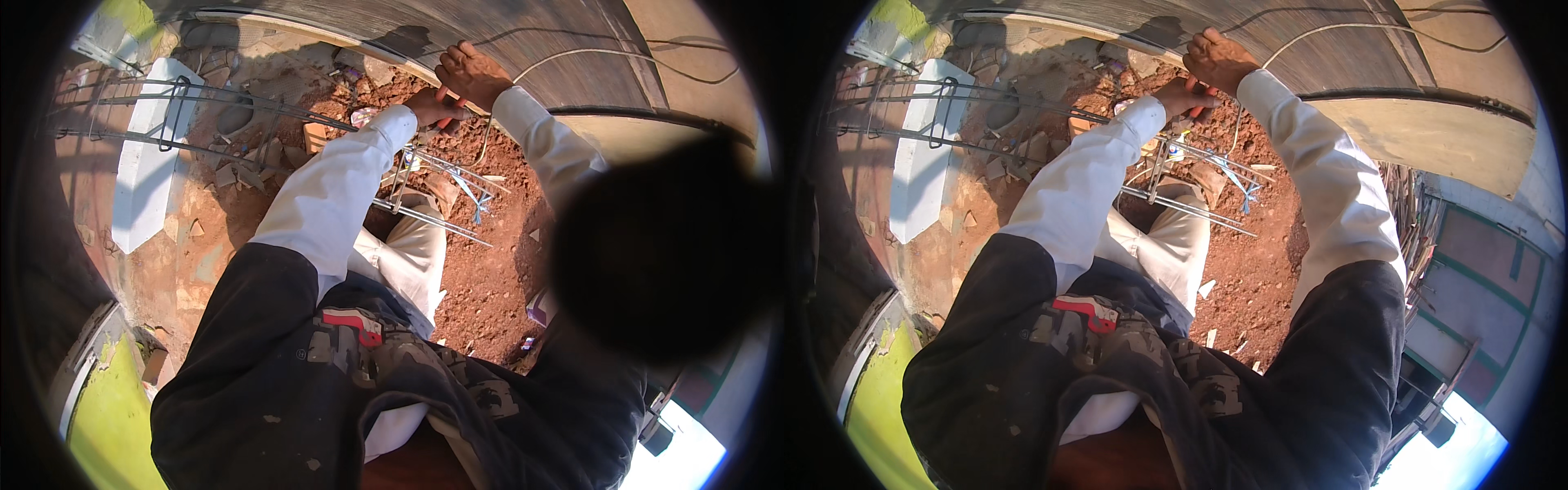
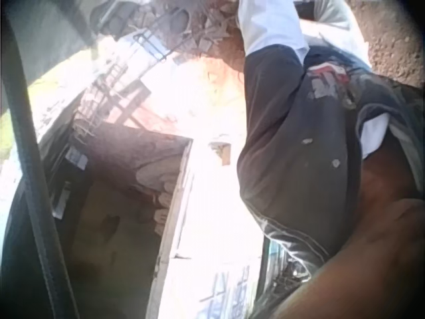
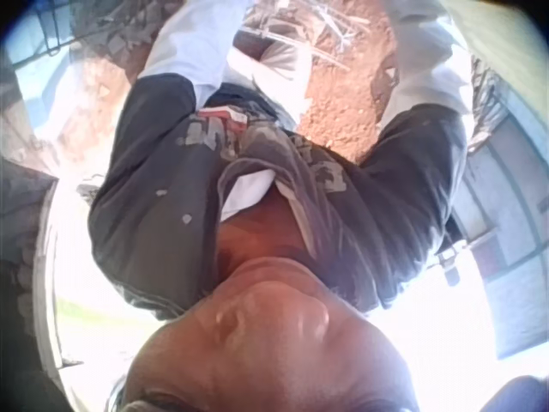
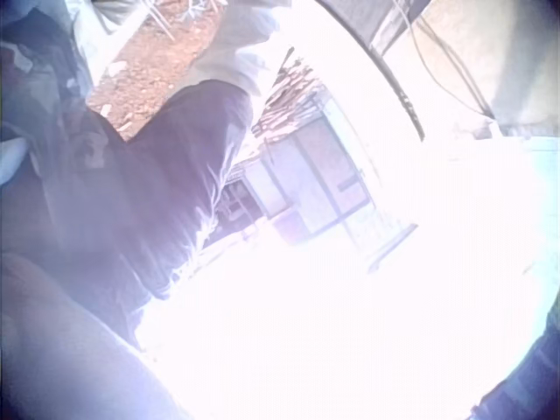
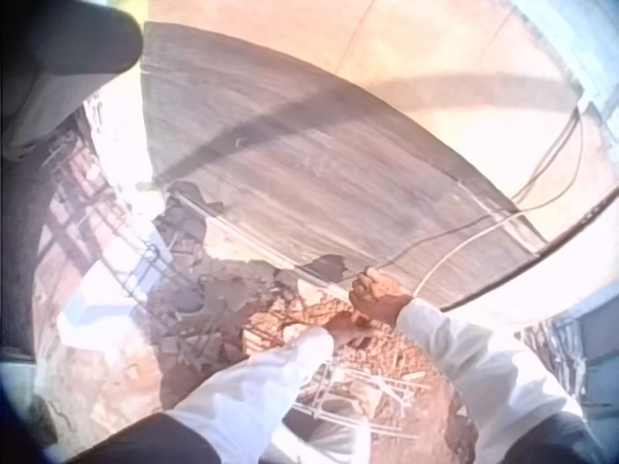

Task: The person uses pliers to tie wire around intersecting rebar rods, securing a rebar cage on the ground. The person moves along the structure, repeatedly wrapping and twisting wire to fasten joints.

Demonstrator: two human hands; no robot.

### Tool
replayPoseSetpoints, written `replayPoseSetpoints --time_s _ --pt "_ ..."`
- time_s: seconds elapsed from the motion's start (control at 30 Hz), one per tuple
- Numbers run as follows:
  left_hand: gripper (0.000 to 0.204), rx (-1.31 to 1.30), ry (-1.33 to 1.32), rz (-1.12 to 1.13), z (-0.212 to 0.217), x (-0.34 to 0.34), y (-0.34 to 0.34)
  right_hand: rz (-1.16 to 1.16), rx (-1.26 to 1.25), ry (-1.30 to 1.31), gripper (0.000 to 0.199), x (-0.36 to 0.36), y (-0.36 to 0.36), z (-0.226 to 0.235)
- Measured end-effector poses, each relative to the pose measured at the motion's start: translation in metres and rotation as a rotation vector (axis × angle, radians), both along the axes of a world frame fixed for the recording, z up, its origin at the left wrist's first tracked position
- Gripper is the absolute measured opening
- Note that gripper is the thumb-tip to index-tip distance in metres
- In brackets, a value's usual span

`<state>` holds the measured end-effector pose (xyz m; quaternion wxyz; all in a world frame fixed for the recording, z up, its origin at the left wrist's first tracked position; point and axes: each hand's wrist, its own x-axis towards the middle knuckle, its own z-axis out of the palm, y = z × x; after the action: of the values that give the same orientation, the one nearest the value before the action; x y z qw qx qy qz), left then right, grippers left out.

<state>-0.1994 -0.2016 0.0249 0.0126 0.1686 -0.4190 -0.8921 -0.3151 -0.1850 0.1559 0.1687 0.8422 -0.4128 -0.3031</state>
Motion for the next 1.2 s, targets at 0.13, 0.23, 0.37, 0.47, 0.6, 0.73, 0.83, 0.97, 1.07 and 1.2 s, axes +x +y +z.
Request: replayPoseSetpoints --time_s 0.13,0.23,0.37,0.47,0.6,0.73,0.83,0.97,1.07,1.2 --pt "0.049 -0.677 -0.264 0.538 -0.007 -0.017 0.046 -0.175 0.075 -0.008 0.025 -0.004 0.012 -0.006" --pt "0.040 -0.781 -0.221 0.405 -0.007 -0.013 0.036 -0.130 0.049 -0.052 0.025 -0.003 0.024 -0.005" --pt "0.034 -0.753 -0.086 -0.021 0.019 -0.008 0.015 -0.055 -0.154 -0.128 0.016 -0.003 0.052 -0.006" --pt "0.030 -0.769 0.025 0.055 0.008 -0.009 0.014 -0.338 0.050 0.033 0.017 0.000 0.042 -0.008" --pt "0.039 -0.874 -0.226 0.259 0.009 -0.010 0.040 -0.638 0.403 0.189 0.019 0.035 -0.003 0.006" --pt "0.044 -0.850 -0.110 0.302 -0.026 -0.023 0.027 -0.645 0.476 0.167 0.019 0.044 -0.018 0.000" --pt "0.036 -0.866 0.133 0.321 -0.013 -0.027 0.020 -0.407 0.366 0.151 0.025 0.023 0.004 0.001" --pt "0.021 -0.275 0.111 0.104 -0.006 -0.018 0.003 0.105 -0.109 -0.014 0.040 -0.010 0.037 0.000" --pt "0.022 -0.271 0.175 0.024 -0.007 -0.018 0.004 -0.025 -0.057 -0.058 0.044 -0.012 0.038 -0.014" --pt "0.026 -0.103 0.140 -0.004 -0.028 -0.012 -0.009 0.119 -0.033 -0.079 0.023 -0.004 0.004 -0.031"
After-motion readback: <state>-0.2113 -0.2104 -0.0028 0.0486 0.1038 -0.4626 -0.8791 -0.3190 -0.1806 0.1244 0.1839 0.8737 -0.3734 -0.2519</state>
